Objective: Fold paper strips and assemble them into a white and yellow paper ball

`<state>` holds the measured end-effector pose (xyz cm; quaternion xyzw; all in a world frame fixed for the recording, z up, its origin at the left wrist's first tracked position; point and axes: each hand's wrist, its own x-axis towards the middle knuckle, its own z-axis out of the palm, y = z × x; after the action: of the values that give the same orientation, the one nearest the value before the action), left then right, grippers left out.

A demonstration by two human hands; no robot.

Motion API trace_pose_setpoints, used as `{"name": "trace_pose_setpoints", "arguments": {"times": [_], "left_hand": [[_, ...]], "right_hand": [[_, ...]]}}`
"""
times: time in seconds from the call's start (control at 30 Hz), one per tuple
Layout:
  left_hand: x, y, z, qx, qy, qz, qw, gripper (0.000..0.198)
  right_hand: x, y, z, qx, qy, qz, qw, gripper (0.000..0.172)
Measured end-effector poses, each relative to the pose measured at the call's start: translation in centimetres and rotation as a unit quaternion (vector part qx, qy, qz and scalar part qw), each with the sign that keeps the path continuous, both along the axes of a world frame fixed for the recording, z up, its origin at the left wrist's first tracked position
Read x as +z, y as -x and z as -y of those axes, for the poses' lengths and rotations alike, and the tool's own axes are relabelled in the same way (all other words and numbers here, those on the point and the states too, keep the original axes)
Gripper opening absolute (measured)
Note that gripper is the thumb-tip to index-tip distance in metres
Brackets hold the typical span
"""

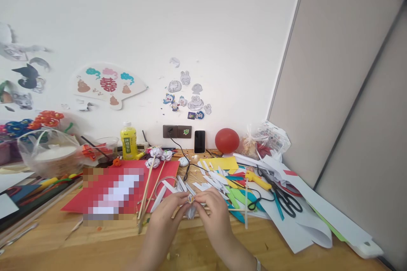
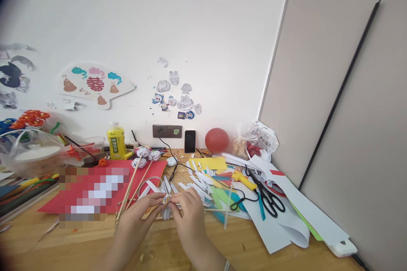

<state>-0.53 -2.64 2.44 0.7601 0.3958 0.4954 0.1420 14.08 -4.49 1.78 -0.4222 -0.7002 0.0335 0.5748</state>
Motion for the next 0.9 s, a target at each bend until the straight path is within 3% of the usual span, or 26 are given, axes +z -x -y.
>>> {"name": "trace_pose_setpoints", "arguments": {"times": [0.2, 0.33, 0.5, 0.67, 0.8, 0.9], "left_hand": [[0.4, 0.1, 0.4, -0.023, -0.024, -0.029, 0.999, 0.012], [1.4, 0.0, 0.7, -0.074, 0.052, -0.035, 0.995, 0.013], [2.2, 0.0, 0.2, -0.109, 0.168, -0.021, 0.980, 0.011], [0.2, 0.0, -1.4, -0.195, 0.275, 0.039, 0.941, 0.016], [-1.3, 0.1, -2.3, -0.205, 0.316, 0.048, 0.925, 0.019], [-1.3, 0.1, -2.3, -0.200, 0.315, 0.032, 0.927, 0.019]], "right_hand": [[1.3, -0.7, 0.3, 0.030, 0.006, 0.060, 0.998, 0.007], [2.0, -1.4, 0.0, 0.062, 0.080, 0.065, 0.993, 0.010], [2.0, -1.7, -0.2, 0.133, 0.230, -0.052, 0.963, 0.014], [1.3, -1.8, -0.6, 0.237, 0.364, -0.138, 0.890, 0.019], [0.0, -1.9, -1.0, 0.248, 0.384, -0.139, 0.878, 0.019], [-0.6, -1.9, -1.4, 0.248, 0.380, -0.140, 0.880, 0.021]]}}
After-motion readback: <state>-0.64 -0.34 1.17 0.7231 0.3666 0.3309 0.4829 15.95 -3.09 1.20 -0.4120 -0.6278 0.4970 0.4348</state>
